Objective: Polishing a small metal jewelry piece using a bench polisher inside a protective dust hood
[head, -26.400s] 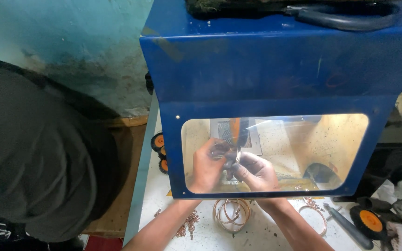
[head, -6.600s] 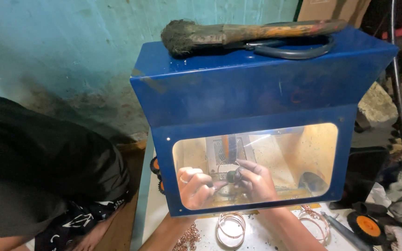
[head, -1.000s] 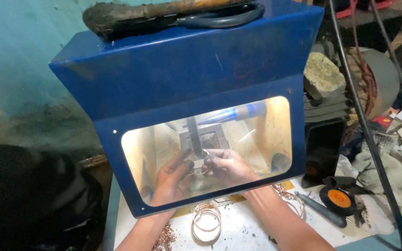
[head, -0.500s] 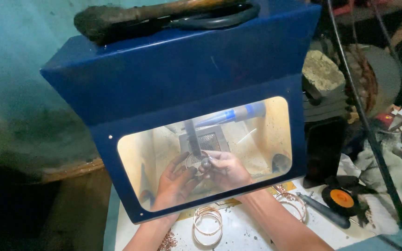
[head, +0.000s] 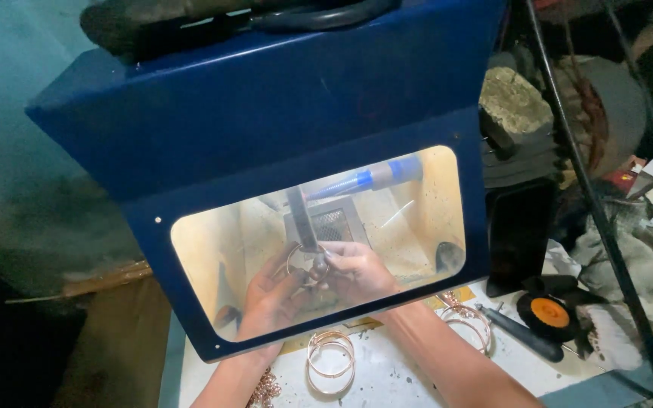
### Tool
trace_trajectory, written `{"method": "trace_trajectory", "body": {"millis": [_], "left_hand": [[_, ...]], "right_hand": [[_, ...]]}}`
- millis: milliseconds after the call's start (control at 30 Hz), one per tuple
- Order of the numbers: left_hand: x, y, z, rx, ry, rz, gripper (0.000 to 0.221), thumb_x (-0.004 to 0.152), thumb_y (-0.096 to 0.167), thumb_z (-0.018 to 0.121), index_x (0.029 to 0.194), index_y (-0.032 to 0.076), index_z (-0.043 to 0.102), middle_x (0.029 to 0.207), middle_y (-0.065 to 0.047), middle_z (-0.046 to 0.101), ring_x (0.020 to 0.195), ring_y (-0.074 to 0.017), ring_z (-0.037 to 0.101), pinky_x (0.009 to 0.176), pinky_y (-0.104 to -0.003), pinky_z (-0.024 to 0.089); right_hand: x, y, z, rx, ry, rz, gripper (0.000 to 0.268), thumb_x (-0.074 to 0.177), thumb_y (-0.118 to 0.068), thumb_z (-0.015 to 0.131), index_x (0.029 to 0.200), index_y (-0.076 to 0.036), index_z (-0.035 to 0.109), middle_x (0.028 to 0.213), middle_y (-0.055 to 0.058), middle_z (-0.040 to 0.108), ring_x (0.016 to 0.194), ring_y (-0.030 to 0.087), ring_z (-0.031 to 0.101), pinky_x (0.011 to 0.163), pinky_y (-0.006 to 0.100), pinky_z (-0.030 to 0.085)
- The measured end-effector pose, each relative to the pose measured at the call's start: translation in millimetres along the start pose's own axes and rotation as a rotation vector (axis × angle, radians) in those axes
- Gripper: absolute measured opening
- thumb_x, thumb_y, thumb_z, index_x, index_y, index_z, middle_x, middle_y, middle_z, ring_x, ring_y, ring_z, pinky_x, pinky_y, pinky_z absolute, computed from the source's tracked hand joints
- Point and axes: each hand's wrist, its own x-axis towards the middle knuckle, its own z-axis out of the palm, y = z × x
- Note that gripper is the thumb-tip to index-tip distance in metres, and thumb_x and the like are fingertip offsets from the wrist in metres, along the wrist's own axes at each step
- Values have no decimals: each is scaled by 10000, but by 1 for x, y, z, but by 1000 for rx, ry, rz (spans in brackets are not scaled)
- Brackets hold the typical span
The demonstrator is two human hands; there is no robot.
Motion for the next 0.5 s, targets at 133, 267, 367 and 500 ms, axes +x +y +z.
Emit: {"method": "trace_trajectory", "body": {"millis": [133, 267, 367, 500], "left_hand": [[9, -9, -14, -48, -19, 72, 378, 917, 115, 675, 1267, -23, 716, 987, -164, 716, 896, -271, 659, 801, -419, 583], [8, -6, -13, 32, -3, 104, 359, 921, 171, 691, 1219, -17, 761, 878, -100, 655, 854, -217, 582, 792, -384, 563], [0, 5, 4, 83, 120, 23, 412, 921, 110, 660, 1304, -32, 717, 957, -172, 710, 943, -279, 670, 941, -459, 610], [-15, 23, 23, 254, 317, -5, 458, 907, 112, 676, 1356, 26, 696, 1098, -163, 734, 1001, -252, 709, 932, -381, 626]], "right_hand": [[-6, -14, 9, -248, 112, 70, 201, 991, -162, 635, 1018, -6, 758, 771, 42, 650, 722, 170, 598, 662, 289, 483], [0, -12, 5, -287, 270, 49, 387, 947, -137, 674, 1274, 64, 723, 719, 55, 632, 667, 187, 620, 581, 295, 537], [1, -14, 10, -505, 415, 29, 264, 999, -128, 624, 1064, 90, 757, 803, 156, 731, 698, 236, 687, 619, 313, 584], [5, -7, -6, -1316, 578, -74, 371, 945, -247, 598, 1246, -80, 737, 1172, 91, 789, 1122, 239, 725, 1014, 405, 537]]}}
